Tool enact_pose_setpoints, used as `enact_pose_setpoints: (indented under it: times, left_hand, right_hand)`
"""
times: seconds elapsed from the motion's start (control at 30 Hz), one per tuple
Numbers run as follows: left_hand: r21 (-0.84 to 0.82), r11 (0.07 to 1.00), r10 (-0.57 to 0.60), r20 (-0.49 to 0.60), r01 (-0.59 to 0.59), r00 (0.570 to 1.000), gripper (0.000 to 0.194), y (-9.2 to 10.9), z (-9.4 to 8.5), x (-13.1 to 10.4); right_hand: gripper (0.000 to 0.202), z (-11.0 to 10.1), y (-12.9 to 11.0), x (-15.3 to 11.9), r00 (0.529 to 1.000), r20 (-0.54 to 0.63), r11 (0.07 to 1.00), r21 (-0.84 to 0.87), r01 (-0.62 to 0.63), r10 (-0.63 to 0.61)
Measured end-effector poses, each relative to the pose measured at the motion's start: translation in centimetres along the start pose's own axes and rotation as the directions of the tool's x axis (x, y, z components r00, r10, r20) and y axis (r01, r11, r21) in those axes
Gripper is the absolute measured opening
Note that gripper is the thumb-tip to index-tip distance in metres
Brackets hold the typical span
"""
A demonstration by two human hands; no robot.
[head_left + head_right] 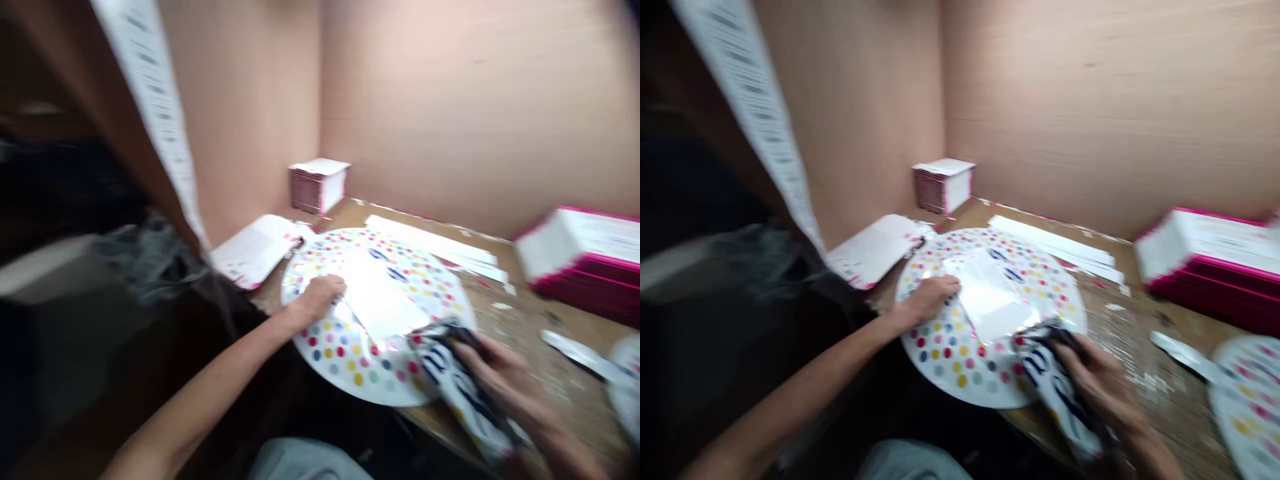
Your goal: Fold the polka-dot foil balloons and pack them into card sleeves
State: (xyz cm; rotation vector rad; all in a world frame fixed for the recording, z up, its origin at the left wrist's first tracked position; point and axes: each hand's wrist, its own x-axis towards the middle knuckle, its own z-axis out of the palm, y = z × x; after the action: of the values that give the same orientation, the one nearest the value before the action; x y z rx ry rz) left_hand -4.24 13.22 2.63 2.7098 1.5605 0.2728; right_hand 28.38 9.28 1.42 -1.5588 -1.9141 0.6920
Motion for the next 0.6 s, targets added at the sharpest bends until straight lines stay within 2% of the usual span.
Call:
enact_pose_setpoints:
  times: [0.07,0.13,0.23,0.33,0.4,0.47,0.53,0.6]
  left_hand:
    - [-0.048,0.998,0.025,-0.061,-0.028,0.998,0.026,-0.1,1.1,1.1]
    - [-0.089,0.996,-0.023,-0.113,0.013,0.993,0.027,0.9,1.8,2.1]
    - [-0.079,0.991,-0.118,-0.103,0.111,0.988,0.046,3.3,2.4,3.2]
    - [-0.018,0.977,-0.215,-0.070,0.214,0.974,0.045,4.9,2.7,4.6]
    - [0.022,0.974,-0.226,-0.005,0.226,0.974,0.033,5.2,2.8,5.3]
    - [0.079,0.984,-0.166,0.103,0.159,0.981,0.022,5.1,2.6,5.8]
    - [0.125,0.989,-0.099,0.195,0.075,0.976,0.018,4.8,2.2,6.0]
    - [0.144,0.989,-0.058,0.241,0.024,0.969,0.018,4.5,1.7,6.2]
  right_hand:
    - [0.039,-0.5,0.8,0.2,0.986,0.160,0.998,0.044,-0.044,0.037]
    - [0.038,-0.4,0.9,0.9,0.978,0.203,0.996,0.070,-0.056,0.041]
    - [0.035,0.1,-0.1,2.1,0.983,0.181,0.997,0.073,0.005,-0.018]
    - [0.034,0.5,-1.1,3.6,0.988,0.132,0.994,0.082,0.074,-0.084]
    - [0.033,1.0,-1.4,4.9,0.990,0.104,0.991,0.106,0.083,-0.094]
    - [0.033,1.6,-1.4,6.3,0.991,0.089,0.989,0.115,0.091,-0.102]
    - [0.033,2.4,-1.2,7.7,0.987,0.090,0.988,0.094,0.122,-0.130]
    - [0.032,3.3,-1.0,8.8,0.981,0.084,0.984,0.048,0.173,-0.177]
